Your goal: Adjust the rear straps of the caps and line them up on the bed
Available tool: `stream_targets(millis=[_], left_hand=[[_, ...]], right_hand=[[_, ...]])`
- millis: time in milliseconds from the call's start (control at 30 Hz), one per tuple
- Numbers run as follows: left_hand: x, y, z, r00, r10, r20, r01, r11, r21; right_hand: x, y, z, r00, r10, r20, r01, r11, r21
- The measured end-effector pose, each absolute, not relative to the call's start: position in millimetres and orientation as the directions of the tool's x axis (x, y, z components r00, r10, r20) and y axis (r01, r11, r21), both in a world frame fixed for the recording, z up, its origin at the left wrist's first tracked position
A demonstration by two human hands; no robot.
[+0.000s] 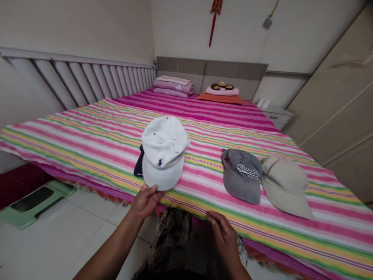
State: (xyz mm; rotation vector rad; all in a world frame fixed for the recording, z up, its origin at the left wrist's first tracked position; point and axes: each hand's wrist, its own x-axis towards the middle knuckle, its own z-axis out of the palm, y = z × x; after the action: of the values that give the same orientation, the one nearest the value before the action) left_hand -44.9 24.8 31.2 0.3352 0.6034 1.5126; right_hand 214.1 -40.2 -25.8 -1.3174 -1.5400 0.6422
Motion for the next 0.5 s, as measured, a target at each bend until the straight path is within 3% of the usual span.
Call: stream_targets(millis=[100,167,233,367,500], left_hand=[[-17,-1,6,0.19,0.963,-0.191,-0.829,0.261,0.494],[1,-20,-12,0.35,0.921,-0.171,-0.792,0.389,0.471],[14,-37,-26,0.472,0.868,-0.154,-0.735,0.485,0.475],[17,-46,-38,0.643,0.751,-0.151,-0.635,0.632,0.444],[9,-23,-33,0.675,0.726,-0.131,-0.653,0.67,0.354]], right_hand=[[209,-20,4,-0.028,0.998,0.063,0.012,0.064,-0.998],[208,-5,25,-0.127,0.99,0.056,-0.248,0.023,-0.968],[209,6,41,-0.143,0.988,0.055,-0.396,-0.006,-0.918],[214,10,50,-0.088,0.995,-0.052,-0.504,-0.09,-0.859],[220,1,49,-0.087,0.992,-0.092,-0.484,-0.123,-0.866]])
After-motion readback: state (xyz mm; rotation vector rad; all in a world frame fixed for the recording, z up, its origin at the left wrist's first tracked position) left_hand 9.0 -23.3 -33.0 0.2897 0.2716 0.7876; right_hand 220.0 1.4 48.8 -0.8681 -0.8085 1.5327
